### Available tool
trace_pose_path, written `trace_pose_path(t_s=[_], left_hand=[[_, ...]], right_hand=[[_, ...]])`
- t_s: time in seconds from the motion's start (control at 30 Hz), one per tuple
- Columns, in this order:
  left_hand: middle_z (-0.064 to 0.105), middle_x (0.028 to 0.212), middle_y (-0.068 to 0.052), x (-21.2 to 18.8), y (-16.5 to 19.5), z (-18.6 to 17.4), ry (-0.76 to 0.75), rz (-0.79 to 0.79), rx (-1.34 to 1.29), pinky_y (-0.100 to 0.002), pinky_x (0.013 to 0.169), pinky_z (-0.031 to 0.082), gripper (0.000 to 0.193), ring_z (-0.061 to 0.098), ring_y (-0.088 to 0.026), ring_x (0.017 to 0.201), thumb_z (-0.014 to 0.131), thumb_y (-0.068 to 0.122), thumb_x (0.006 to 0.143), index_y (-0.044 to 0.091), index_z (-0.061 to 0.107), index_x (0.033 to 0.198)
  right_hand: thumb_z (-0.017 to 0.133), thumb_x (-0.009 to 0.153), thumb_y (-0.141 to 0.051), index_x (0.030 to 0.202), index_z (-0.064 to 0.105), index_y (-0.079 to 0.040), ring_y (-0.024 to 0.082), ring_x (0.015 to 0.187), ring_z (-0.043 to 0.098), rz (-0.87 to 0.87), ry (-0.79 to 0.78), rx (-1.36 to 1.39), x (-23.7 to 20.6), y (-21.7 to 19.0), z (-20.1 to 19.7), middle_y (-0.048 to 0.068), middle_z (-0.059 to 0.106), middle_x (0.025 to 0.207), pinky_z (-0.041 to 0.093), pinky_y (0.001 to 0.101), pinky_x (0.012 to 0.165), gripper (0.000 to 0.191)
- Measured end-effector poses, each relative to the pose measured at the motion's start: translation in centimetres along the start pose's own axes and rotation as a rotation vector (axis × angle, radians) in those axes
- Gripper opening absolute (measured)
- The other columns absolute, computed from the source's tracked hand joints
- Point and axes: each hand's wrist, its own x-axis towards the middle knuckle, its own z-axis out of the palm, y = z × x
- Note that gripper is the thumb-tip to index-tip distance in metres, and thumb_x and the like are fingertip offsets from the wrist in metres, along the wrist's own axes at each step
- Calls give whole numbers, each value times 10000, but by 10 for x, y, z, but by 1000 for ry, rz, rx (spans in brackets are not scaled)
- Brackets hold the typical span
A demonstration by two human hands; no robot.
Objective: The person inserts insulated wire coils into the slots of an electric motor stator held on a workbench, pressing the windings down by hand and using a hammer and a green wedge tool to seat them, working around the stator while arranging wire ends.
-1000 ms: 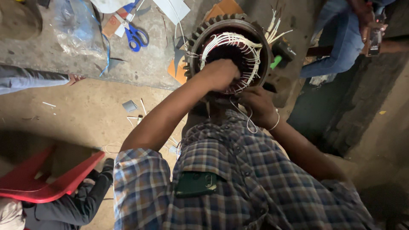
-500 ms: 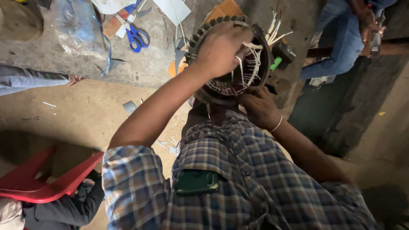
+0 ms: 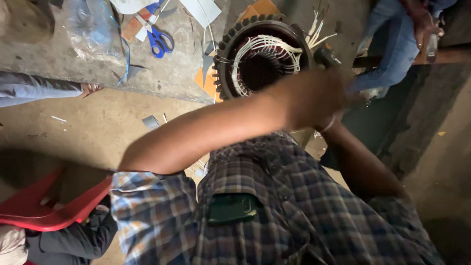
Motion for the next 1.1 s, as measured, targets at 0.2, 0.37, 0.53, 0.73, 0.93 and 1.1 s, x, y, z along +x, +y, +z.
trace_pose_path(t_s=[0.2,0.37,0.53,0.73,0.93,1.1], left_hand=[[744,1174,-118,-59,-86,56,-225,-322,-742,-400,943,512,492,753,-283,1044,688,273,988,139,507,1426],[734,1105,-153,-83,-106,101,64,-235,88,-502,823,543,179,700,-374,987,659,182,931,126,799,1026],[748,889,-112,-74,-131,113,-250,-458,480,-429,810,534,191,685,-293,954,678,278,811,128,796,825],[752,896,-97,-79,-150,139,-122,-478,512,-455,758,547,146,701,-283,917,656,204,820,145,787,792],[757,916,-89,-74,-163,135,-218,-399,530,-452,752,578,172,715,-293,922,635,193,844,139,797,819],[749,926,-98,-76,-154,116,-233,-369,449,-455,757,571,260,709,-310,933,758,362,792,108,796,833]], right_hand=[[596,1109,-198,1202,705,10,177,862,663,540,-85,793,24,-18,-71,114,710,951,534,357,750,253],[579,1159,-228,1355,556,7,150,1119,664,460,74,921,32,27,-92,105,675,1229,535,324,965,307],[679,1032,-483,1321,620,-7,429,1086,648,853,54,266,40,110,-11,269,679,1181,517,476,918,559],[735,887,-664,1312,612,45,493,1128,654,1166,-322,-39,40,102,48,310,677,1234,504,576,972,836],[804,841,-373,1386,475,18,472,1175,592,770,177,-312,15,96,27,299,606,1318,462,500,1005,746],[733,935,-315,1360,459,1,382,1056,586,884,552,348,-76,19,-28,222,595,1247,471,436,911,595]])
